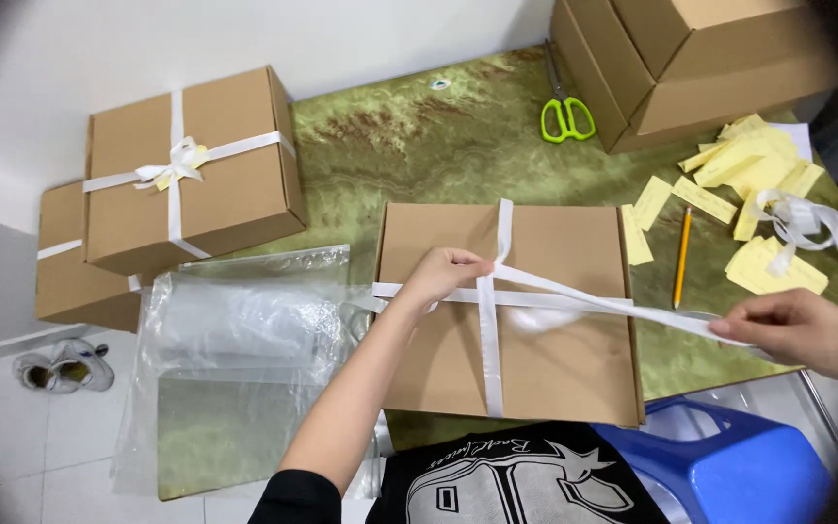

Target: The person wraps a white ribbon around a brown cardboard box and ties it into a bow. They then write on a yellow sticky note with a pencil and place it on the box.

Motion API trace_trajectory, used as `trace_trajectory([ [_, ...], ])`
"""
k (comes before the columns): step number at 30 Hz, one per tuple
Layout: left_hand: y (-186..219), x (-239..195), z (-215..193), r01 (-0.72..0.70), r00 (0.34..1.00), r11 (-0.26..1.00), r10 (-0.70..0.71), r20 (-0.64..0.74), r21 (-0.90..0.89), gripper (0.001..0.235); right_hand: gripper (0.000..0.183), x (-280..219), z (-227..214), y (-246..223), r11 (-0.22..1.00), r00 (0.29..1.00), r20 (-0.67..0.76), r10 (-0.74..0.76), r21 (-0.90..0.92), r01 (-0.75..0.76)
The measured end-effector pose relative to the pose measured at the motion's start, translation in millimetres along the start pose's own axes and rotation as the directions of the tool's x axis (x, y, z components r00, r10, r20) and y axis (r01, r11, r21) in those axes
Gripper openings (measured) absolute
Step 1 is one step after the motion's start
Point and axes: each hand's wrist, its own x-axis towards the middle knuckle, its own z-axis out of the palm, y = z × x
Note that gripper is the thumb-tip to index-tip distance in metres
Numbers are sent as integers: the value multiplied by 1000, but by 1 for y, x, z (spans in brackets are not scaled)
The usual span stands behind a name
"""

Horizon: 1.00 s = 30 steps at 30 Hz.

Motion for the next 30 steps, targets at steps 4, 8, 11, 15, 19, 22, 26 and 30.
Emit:
trace_trajectory([
  [4,22,-10,5,63,998,997,-64,10,47,23,32,-25,10,-20,759,897,-130,422,-491,-429],
  [8,34,-21,9,82,994,996,-85,75,39,21,59,-5,88,-102,866,964,-104,244,-424,-265],
  [11,17,-15,16,39,996,999,-37,85,-23,25,57,28,151,-144,992,995,-48,-82,87,86],
  [15,-6,-2,14,-20,997,998,24,76,-55,29,43,114,213,-115,728,979,193,-67,680,-84],
  [19,-9,-8,-18,-10,992,999,15,129,-38,21,28,98,192,-118,815,977,211,-36,572,-93],
  [22,-9,-11,-35,-62,981,996,50,189,57,18,19,89,168,-131,913,974,227,-11,399,-83],
  [26,-13,-2,-52,-89,963,981,40,268,172,23,15,81,144,-152,976,971,241,-4,214,-49],
  [30,18,-16,-60,-91,968,947,12,250,308,18,16,77,120,-156,996,978,210,8,83,-26],
])
